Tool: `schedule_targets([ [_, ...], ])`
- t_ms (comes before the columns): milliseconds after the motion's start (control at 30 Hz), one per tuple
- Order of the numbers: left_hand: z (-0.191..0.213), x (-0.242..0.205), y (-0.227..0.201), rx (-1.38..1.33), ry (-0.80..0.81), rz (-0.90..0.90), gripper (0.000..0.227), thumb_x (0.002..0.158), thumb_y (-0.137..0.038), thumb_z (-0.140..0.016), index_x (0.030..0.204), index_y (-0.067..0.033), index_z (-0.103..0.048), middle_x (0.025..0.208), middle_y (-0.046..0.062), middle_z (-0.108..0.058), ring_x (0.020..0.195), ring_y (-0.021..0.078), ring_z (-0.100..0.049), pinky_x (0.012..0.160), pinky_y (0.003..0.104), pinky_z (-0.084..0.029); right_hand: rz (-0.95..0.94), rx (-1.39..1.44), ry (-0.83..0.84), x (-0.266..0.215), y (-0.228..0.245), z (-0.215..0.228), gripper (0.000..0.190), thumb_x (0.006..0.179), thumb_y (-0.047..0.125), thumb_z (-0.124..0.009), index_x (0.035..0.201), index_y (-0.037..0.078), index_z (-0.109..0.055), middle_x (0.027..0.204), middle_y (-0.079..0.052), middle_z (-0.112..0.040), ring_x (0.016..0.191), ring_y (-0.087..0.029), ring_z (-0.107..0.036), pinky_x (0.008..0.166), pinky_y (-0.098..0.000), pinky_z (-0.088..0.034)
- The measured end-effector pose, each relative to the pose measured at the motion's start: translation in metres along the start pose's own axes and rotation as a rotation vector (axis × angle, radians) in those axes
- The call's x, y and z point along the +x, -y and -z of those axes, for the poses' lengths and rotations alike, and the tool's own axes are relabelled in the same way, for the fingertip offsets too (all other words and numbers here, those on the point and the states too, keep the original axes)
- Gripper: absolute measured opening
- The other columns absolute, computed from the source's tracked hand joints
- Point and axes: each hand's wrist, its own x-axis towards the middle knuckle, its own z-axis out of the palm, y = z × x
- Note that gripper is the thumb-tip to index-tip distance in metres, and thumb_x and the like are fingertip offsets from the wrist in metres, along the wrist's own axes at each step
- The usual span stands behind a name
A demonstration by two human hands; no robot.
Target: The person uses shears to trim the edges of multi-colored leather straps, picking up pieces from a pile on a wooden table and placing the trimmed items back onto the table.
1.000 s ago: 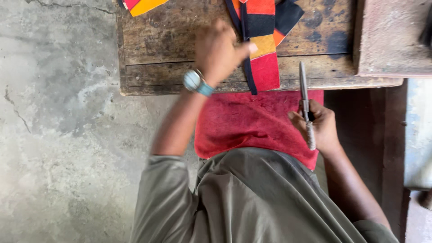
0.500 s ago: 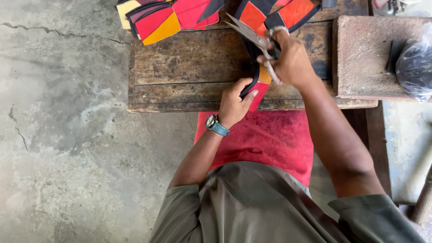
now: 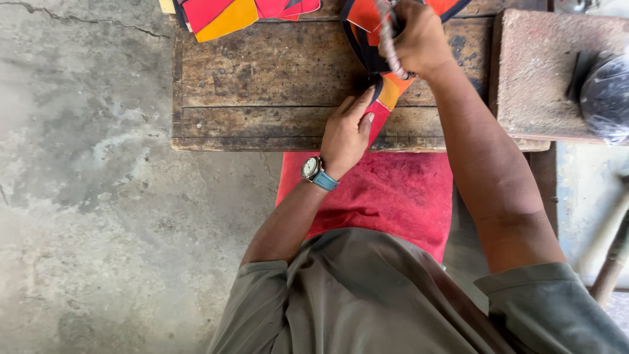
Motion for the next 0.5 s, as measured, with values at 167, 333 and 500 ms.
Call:
schedule_targets([
  [167,-0.011,0.023,-0.038,0.230,0.440,0.103,0.054,0.100,-0.002,-0.049,0.154,-0.0032,-0.044,0.121,0.018,-0.063,0.076,0.0318,-0.072,0.059,0.040,-0.059,0.043,-0.258,0.033,0.013,0.006,0.015,0.038,0.079,0.017,-0.093,0.083,-0.002,-0.061,0.073,-0.017,-0.065,0.062,-0.030,-0.064,0.056,-0.0392,-0.051],
  [333,-0.029,0.014,-0.040,-0.014,0.360,-0.164,0.052,0.098,-0.040,-0.073,0.131,-0.0012,-0.065,0.126,0.019,-0.069,0.095,0.0307,-0.074,0.078,0.039,-0.059,0.216,-0.285,0.001,0.019,-0.015,0.040,0.023,0.083,0.004,-0.085,0.097,-0.004,-0.069,0.084,-0.016,-0.069,0.073,-0.024,-0.068,0.066,-0.0367,-0.054],
  [500,-0.034,0.057,0.038,-0.341,0.028,0.233,0.061,0.098,-0.059,-0.061,0.130,-0.0076,-0.072,0.128,0.012,-0.078,0.118,0.0198,-0.076,0.102,0.036,-0.060,-0.187,0.830,0.053,-0.009,-0.017,0.103,0.020,0.092,-0.011,-0.077,0.103,0.001,-0.066,0.095,-0.008,-0.069,0.086,-0.020,-0.068,0.077,-0.0333,-0.054],
])
